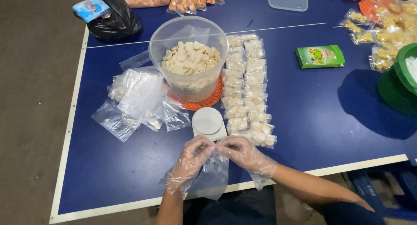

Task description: Portioning snacks from a large container into small plastic bags and weighing them on a digital scale.

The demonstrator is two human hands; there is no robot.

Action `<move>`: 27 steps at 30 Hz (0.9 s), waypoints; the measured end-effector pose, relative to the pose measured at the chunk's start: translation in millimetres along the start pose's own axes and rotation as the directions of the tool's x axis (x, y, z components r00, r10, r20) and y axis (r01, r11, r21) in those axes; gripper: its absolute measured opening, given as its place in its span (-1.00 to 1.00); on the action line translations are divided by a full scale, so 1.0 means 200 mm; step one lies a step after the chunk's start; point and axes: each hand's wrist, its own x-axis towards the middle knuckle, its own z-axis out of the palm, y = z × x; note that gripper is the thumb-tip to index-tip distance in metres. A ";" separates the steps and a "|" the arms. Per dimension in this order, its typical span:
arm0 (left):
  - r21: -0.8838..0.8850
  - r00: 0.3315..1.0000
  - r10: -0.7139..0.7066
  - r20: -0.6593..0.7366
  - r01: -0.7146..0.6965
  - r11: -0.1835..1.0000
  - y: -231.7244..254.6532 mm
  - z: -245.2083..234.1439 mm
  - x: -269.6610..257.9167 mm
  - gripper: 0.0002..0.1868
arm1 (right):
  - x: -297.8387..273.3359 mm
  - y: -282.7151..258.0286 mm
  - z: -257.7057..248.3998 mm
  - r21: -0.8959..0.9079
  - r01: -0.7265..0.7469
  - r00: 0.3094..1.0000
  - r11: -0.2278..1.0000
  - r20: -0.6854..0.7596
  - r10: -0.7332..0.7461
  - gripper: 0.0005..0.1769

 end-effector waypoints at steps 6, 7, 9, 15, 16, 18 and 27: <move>-0.263 0.996 -0.086 0.035 0.092 0.960 -0.17 0.02 -0.01 -0.63 | -0.03 0.13 0.05 0.243 -0.021 0.999 0.970 0.047 0.010 -0.74; -0.261 0.996 -0.086 0.039 0.093 0.961 -0.06 0.04 -0.03 -0.63 | -0.03 0.14 0.06 0.244 -0.020 0.999 0.969 0.043 0.010 -0.74; -0.171 0.748 -0.638 -0.183 0.615 0.769 0.16 0.07 -0.08 -0.35 | -0.03 0.14 0.10 0.571 -0.047 0.996 0.820 0.088 -0.004 -0.76; -0.872 0.824 -0.564 -0.060 0.231 0.431 -0.10 0.06 -0.02 -0.57 | -0.04 0.17 0.14 0.746 -0.053 0.995 0.664 -0.016 0.097 -0.71; -0.872 0.825 -0.562 -0.062 0.229 0.433 -0.15 0.07 -0.01 -0.57 | -0.04 0.22 0.15 0.746 -0.051 0.995 0.664 -0.015 0.094 -0.71; -0.896 0.884 -0.462 -0.068 0.150 0.418 -0.27 0.10 0.02 -0.81 | -0.03 0.32 0.15 0.662 0.020 0.990 0.749 -0.116 0.076 -0.73; -0.871 0.971 -0.099 0.218 0.239 0.429 -0.29 0.08 0.00 -0.57 | 0.01 -0.04 0.12 0.473 -0.215 0.951 0.855 0.300 0.073 -0.63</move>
